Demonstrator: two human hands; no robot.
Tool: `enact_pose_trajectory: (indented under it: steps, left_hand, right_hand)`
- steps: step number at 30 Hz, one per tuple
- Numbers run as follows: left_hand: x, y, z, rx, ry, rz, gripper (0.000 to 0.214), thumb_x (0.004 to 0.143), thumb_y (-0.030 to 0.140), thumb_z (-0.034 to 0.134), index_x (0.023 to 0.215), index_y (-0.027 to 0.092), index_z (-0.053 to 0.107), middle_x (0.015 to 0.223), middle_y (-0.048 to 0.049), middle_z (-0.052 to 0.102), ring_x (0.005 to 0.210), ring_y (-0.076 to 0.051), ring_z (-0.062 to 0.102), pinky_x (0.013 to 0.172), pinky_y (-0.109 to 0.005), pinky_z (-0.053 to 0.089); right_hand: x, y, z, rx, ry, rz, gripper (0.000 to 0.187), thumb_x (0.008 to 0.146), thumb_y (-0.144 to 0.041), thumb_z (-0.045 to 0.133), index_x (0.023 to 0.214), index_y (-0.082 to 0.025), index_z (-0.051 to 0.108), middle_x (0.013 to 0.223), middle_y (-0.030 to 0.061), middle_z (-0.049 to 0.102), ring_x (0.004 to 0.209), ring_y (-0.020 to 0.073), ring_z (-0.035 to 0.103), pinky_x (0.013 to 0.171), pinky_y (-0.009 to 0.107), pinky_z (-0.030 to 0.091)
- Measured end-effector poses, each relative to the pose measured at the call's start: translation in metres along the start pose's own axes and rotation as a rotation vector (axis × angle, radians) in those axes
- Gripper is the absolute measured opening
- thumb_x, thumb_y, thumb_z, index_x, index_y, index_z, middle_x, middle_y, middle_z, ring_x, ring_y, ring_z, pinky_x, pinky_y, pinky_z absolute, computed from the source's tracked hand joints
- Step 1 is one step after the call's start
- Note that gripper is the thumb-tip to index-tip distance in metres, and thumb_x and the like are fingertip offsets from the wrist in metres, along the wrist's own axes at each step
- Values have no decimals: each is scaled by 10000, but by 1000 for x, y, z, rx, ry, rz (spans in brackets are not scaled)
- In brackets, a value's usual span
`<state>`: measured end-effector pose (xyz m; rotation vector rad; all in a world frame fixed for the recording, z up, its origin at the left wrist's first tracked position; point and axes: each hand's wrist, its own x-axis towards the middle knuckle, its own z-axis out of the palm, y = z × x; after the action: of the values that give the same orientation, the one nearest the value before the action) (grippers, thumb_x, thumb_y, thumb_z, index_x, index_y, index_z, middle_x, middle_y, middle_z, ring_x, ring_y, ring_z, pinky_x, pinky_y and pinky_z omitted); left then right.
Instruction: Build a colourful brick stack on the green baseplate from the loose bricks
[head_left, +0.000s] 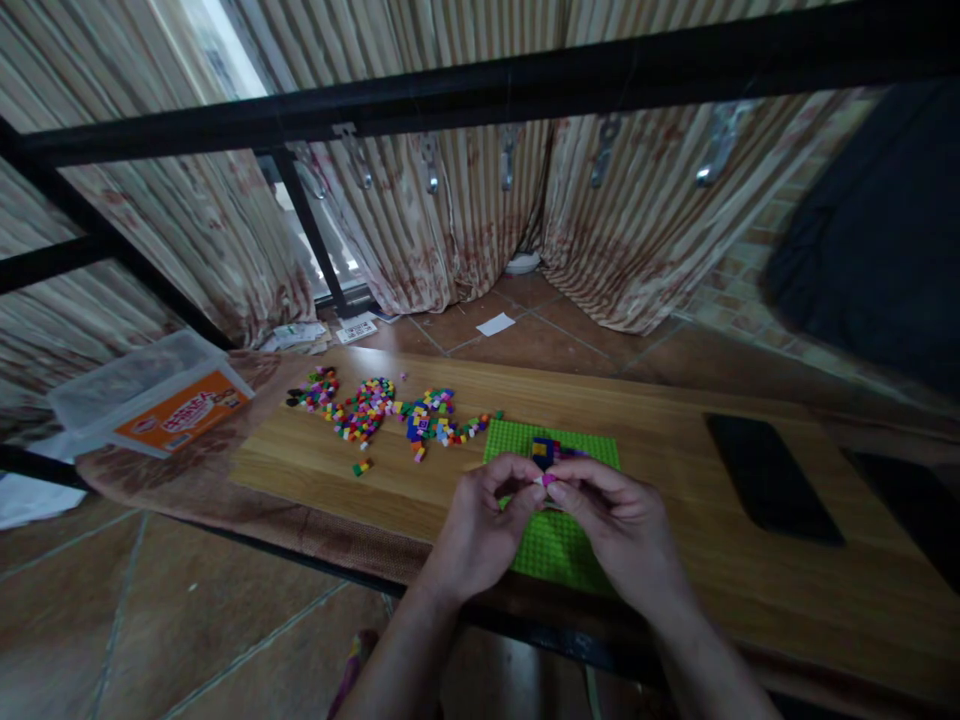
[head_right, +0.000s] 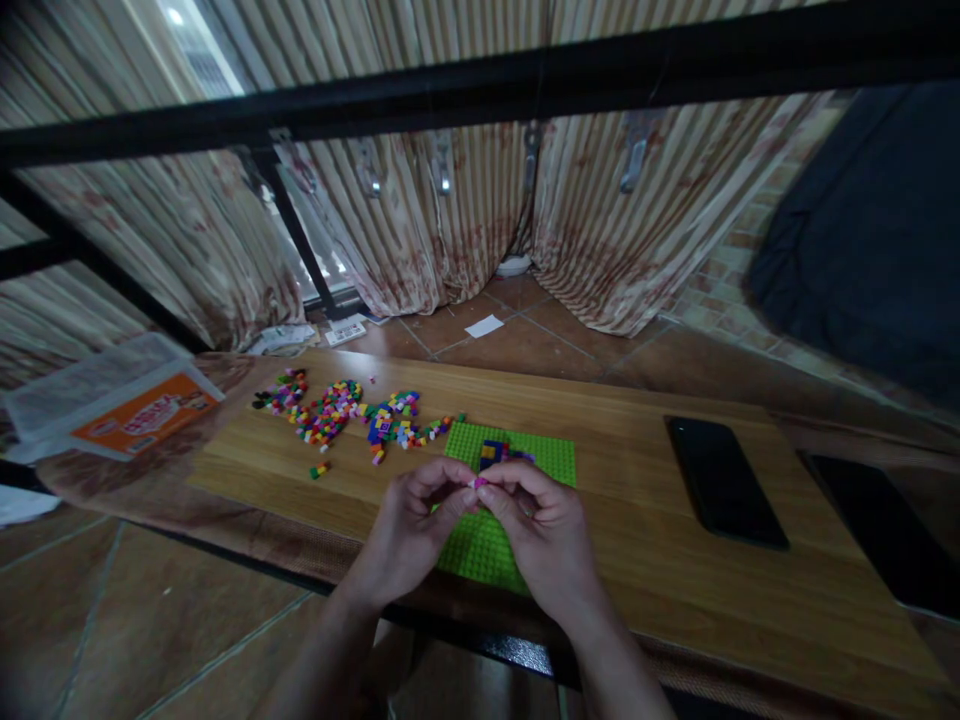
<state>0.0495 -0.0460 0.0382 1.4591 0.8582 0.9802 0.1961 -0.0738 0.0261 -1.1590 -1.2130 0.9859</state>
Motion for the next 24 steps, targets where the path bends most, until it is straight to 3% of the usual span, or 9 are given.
enact_pose_trajectory:
  steps: [3,6,9,11,16,24]
  left_hand:
    - [0,3,4,4,-21,6,93,861,212,561,861,166,642,729,-5,618,721,-127,594,689,-223,458]
    - [1,1,5,21,-5,-14,70,846,215,581,852,170,635,716,-1,619,693,-126,598,673,-221,454]
    - [3,-5,2,-28,115,-12,68,828,238,605,833,171,616,723,5,601,671,-119,588,649,-216,452]
    - [6,-11,-2,-63,209,-1,88,819,260,617,825,174,599,746,7,591,683,-119,584,654,-219,458]
    - [10,-21,-7,78,267,-52,92,820,268,605,820,176,608,766,1,614,719,-125,581,660,-213,438]
    - [10,-24,0,221,187,-122,119,832,281,559,845,178,619,757,-12,649,728,-155,622,662,-240,455]
  right_hand:
    - [0,0,-3,81,49,39,85,778,-287,705,841,-233,727,743,-11,693,653,105,625,634,230,514]
    - [5,0,-17,213,242,51,119,725,-288,750,834,-242,732,703,-15,692,595,95,606,593,230,505]
    - [11,0,-38,243,457,26,163,658,-283,791,805,-241,736,731,-12,703,598,93,606,608,238,507]
    - [14,2,-50,128,507,49,183,628,-292,804,788,-231,739,722,-7,703,602,98,605,613,242,503]
    - [13,13,-55,-194,373,165,228,651,-390,755,781,-204,743,791,44,731,723,178,653,687,315,514]
    - [13,31,-47,-303,241,154,297,735,-454,673,872,-197,734,875,75,741,799,218,667,748,355,506]
